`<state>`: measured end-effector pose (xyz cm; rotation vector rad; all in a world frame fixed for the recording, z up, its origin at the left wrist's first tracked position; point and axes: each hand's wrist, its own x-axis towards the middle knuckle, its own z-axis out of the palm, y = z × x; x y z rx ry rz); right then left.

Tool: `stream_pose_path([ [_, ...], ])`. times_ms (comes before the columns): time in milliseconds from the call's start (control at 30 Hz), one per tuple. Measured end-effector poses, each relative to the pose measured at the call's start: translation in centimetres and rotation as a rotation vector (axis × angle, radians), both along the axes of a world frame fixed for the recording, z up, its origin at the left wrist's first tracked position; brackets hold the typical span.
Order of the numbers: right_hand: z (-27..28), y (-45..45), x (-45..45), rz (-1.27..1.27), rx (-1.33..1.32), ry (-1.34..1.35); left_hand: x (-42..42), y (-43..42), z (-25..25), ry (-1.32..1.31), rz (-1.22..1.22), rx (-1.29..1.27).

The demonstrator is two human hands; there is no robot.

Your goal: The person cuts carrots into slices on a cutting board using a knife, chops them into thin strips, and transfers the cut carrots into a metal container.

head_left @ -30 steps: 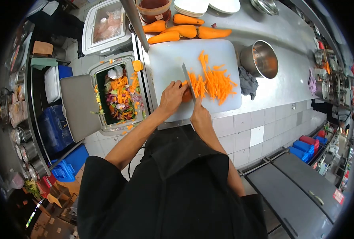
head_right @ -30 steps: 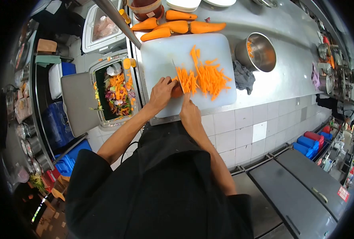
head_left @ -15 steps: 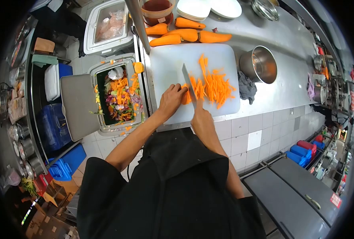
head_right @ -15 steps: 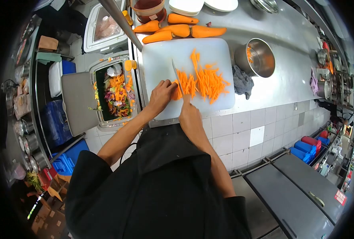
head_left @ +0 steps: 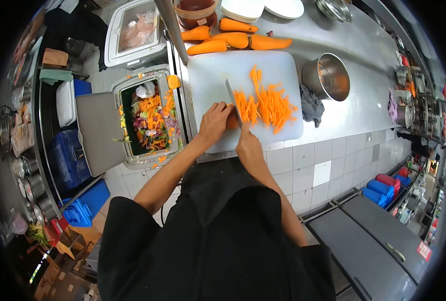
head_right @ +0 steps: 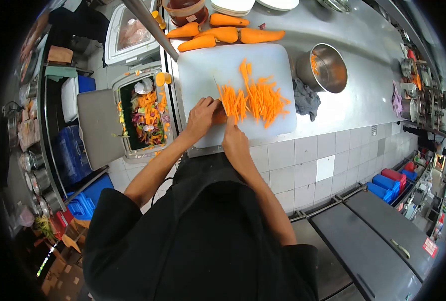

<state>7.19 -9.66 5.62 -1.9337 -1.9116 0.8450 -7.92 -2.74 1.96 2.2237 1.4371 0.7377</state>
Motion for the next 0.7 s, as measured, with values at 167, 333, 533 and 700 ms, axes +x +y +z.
stream_pose_path([
  [167, 5.0, 1.1, 0.2, 0.031, -0.028, -0.021, 0.0, 0.2, -0.1, 0.02, -0.044, -0.009],
  [333, 0.4, 0.3, -0.1, 0.007, 0.023, 0.082, -0.1, -0.1, -0.1, -0.028, -0.03, 0.009],
  [533, 4.4, -0.1, -0.1, 0.026, -0.065, 0.009, -0.1, -0.2, 0.0, -0.015, -0.039, -0.008],
  [700, 1.3, 1.4, -0.9, -0.017, -0.059, 0.039, -0.2, 0.3, 0.3, -0.045, -0.041, 0.054],
])
